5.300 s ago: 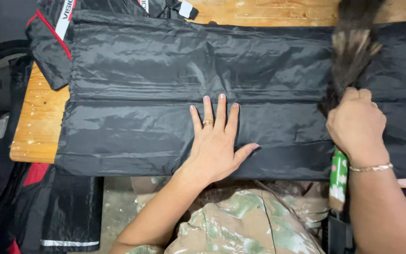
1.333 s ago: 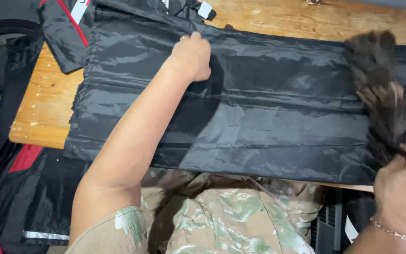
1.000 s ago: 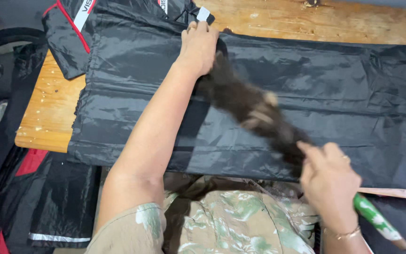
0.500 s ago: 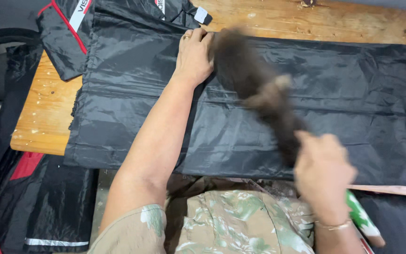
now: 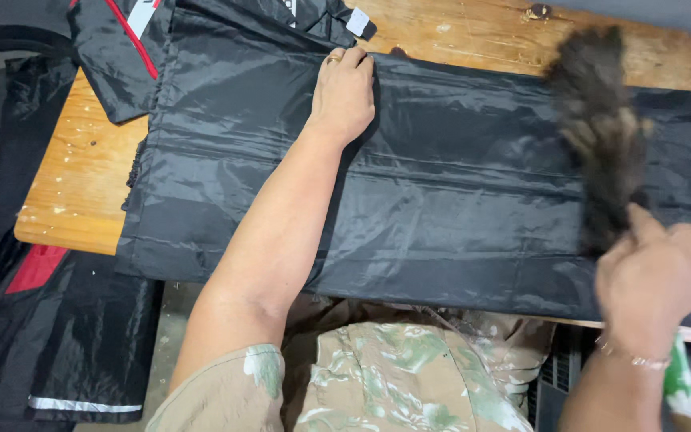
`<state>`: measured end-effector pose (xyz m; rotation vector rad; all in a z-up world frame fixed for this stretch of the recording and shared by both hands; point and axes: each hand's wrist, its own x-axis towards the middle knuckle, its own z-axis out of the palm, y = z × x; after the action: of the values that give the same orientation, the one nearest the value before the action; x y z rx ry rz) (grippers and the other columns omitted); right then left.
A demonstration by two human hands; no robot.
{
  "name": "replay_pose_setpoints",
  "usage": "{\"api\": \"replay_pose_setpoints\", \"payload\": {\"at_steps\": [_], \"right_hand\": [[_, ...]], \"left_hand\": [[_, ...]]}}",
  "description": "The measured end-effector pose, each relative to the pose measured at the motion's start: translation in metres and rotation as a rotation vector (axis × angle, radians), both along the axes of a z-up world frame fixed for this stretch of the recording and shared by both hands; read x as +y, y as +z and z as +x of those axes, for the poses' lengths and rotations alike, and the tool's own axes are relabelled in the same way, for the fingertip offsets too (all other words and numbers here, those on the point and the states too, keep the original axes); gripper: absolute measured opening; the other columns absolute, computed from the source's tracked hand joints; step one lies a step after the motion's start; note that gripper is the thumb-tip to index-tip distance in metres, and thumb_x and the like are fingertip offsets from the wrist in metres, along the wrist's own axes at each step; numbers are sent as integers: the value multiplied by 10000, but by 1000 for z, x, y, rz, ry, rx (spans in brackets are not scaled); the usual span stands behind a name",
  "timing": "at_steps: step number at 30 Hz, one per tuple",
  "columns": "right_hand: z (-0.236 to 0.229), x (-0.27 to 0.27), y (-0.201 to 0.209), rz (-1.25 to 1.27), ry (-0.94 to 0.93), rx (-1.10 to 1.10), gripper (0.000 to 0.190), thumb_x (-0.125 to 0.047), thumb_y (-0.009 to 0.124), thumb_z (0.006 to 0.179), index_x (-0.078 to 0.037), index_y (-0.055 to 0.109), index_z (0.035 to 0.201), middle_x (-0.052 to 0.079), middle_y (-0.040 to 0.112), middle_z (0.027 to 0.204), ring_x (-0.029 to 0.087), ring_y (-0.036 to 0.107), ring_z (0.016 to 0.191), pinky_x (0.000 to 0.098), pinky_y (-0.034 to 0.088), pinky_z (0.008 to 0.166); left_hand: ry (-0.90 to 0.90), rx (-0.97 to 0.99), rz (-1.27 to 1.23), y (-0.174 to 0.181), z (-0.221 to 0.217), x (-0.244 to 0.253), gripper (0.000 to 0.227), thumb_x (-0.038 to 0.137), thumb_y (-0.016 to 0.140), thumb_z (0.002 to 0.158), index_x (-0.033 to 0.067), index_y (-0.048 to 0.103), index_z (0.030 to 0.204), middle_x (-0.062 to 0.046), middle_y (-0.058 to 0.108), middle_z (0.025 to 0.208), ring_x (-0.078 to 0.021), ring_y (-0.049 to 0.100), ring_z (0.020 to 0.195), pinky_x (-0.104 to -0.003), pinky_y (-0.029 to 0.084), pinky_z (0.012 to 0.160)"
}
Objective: The person uses a feather duster to clean the surface of a black fabric item laid out on a wooden table. They repeatedly sweep the duster across the material while holding it in place with their other hand.
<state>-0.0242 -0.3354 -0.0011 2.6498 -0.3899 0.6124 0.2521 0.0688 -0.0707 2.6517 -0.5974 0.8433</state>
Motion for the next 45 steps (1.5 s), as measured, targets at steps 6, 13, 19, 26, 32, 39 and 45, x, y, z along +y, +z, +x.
{"api": "replay_pose_setpoints", "payload": {"at_steps": [6, 13, 19, 26, 32, 39, 45], "right_hand": [[-12, 117, 25, 138, 216, 274, 484, -280, 572, 955, -453, 659, 1399, 30, 534, 978, 293, 617, 766, 463, 544, 462], [15, 1, -10, 43, 27, 169, 425, -293, 575, 979, -408, 766, 1341, 88, 607, 1006, 356, 684, 677, 473, 543, 476], [-52, 29, 7, 55, 141, 100, 494, -217, 669, 1014, -348, 772, 1478, 94, 568, 1065, 336, 612, 733, 451, 513, 565], [-62, 50, 4, -13, 201, 230, 501, -262, 613, 974, -462, 718, 1420, 9, 558, 989, 258, 615, 746, 383, 495, 511], [-67, 17, 2, 153, 131, 91, 464, -179, 689, 1043, -309, 806, 1472, 130, 600, 1088, 389, 634, 770, 506, 500, 587], [-88, 80, 18, 254, 572, 308, 552, -130, 636, 925, -420, 682, 1393, 28, 431, 871, 261, 503, 679, 397, 397, 480], [-66, 14, -8, -143, 210, 249, 539, -314, 668, 933, -519, 730, 1427, -7, 551, 1023, 224, 600, 712, 345, 496, 521]], "left_hand": [[-44, 255, -231, 29, -19, 2, 265, 385, 541, 949, 286, 704, 1133, -11, 662, 1003, -339, 532, 985, -413, 457, 911], [-33, -28, -12, -2, 0, 3, 101, 59, 613, 833, 87, 647, 924, -73, 613, 1008, -325, 545, 880, -415, 476, 823], [-36, 99, 60, 2, -3, -3, 221, 177, 691, 926, 24, 654, 1082, -160, 599, 1145, -395, 583, 1037, -502, 457, 924], [-69, 355, 123, 52, -23, -13, 210, 12, 578, 806, -19, 672, 991, -277, 574, 1219, -485, 502, 1183, -592, 470, 938], [-4, 203, 256, 107, -135, -29, 606, 333, 559, 1057, -153, 498, 1415, -385, 388, 1520, -527, 340, 1434, -645, 290, 1169], [-42, 636, -550, 98, -256, -20, 867, 608, -16, 1031, -25, 25, 1622, -265, -80, 1707, -412, -99, 1610, -556, -80, 1301], [6, 566, -223, 71, -263, -19, 934, 635, 72, 1030, -100, 20, 1604, -333, -31, 1689, -523, 37, 1597, -695, -30, 1257]]}}
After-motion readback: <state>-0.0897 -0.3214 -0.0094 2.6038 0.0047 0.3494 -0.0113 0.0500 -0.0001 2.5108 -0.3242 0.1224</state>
